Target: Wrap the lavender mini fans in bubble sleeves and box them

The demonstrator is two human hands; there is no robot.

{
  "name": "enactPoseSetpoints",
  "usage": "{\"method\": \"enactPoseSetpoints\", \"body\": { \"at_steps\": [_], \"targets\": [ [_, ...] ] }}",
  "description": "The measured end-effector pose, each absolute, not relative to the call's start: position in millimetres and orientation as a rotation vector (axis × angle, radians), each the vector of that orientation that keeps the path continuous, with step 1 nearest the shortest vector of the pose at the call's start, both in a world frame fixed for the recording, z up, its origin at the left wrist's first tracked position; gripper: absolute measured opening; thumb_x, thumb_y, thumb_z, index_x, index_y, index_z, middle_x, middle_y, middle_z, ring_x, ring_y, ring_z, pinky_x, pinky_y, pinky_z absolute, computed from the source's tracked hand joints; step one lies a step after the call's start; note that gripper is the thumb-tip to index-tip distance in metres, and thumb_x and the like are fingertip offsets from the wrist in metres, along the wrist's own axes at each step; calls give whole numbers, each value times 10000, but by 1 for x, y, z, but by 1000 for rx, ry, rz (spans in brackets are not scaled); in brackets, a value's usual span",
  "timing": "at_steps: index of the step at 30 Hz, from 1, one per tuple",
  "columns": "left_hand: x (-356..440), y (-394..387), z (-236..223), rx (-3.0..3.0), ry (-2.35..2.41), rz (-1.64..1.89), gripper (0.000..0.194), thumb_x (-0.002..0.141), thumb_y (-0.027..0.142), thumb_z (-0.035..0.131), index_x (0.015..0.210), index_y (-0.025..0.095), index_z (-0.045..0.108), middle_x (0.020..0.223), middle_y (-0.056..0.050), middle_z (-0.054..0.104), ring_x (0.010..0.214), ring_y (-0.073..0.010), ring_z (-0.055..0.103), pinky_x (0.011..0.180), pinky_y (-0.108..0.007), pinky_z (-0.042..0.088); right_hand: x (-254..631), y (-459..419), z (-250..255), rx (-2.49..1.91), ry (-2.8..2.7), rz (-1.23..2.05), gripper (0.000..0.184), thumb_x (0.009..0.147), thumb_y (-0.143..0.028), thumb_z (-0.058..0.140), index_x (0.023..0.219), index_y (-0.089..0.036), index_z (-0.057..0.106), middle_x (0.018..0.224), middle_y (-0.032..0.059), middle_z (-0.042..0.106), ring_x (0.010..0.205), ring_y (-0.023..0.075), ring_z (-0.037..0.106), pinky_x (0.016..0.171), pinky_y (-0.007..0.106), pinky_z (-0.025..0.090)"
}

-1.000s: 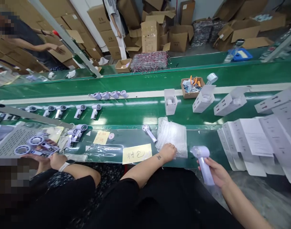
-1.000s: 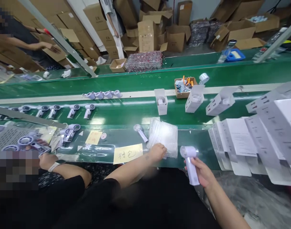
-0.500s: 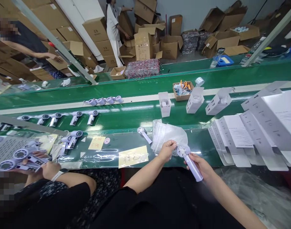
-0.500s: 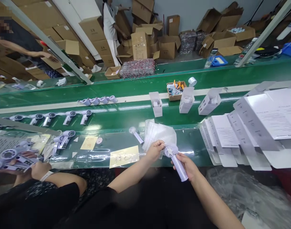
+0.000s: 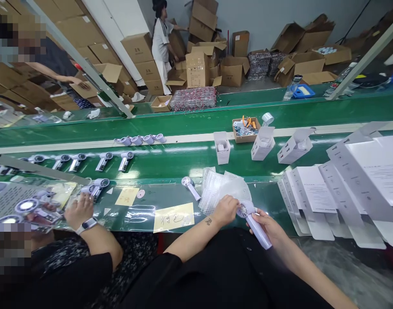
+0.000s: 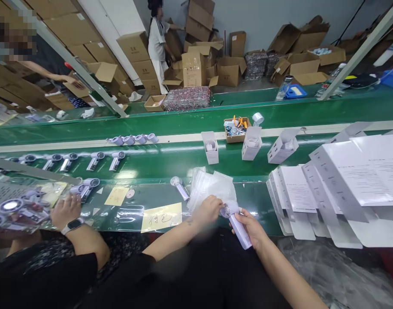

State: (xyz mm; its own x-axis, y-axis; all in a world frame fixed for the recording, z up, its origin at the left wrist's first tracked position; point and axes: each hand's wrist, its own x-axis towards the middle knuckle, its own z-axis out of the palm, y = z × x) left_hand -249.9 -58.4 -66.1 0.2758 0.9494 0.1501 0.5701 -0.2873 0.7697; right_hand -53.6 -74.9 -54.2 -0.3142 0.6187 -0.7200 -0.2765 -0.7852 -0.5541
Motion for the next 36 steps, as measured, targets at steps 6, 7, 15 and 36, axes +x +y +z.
{"method": "enactPoseSetpoints", "body": {
  "at_steps": [6,7,15,36],
  "targets": [
    [-234,-39,-28,2450,1073,661,299,882,205,319,909,149,611,707,-98,515,746,-218,479,724,-364,420,-45,-63,-41,-1267,-302,2191,394,678,-236,725,991,-210,488,686,14,651,607,181,644,482,260,523],
    [-233,-37,-25,2408,1020,659,296,883,219,328,916,157,616,711,-101,519,751,-221,481,744,-375,420,-44,-63,-38,-1240,-285,2201,423,672,-232,729,1017,-219,485,692,8,652,600,179,641,478,261,523],
    [-242,-44,-50,2261,1302,674,261,889,239,340,869,160,587,736,-92,521,737,-208,505,718,-354,445,-39,-68,-30,-1345,-366,2072,428,658,-254,755,1008,-225,511,724,6,667,645,175,646,540,269,530],
    [-201,-44,-21,1609,1378,445,108,689,178,563,766,166,638,585,17,560,561,-126,521,584,-235,442,-40,-77,-31,-1562,-223,2010,131,701,-159,688,767,-169,576,629,21,624,556,141,613,522,238,538]
  ]
}}
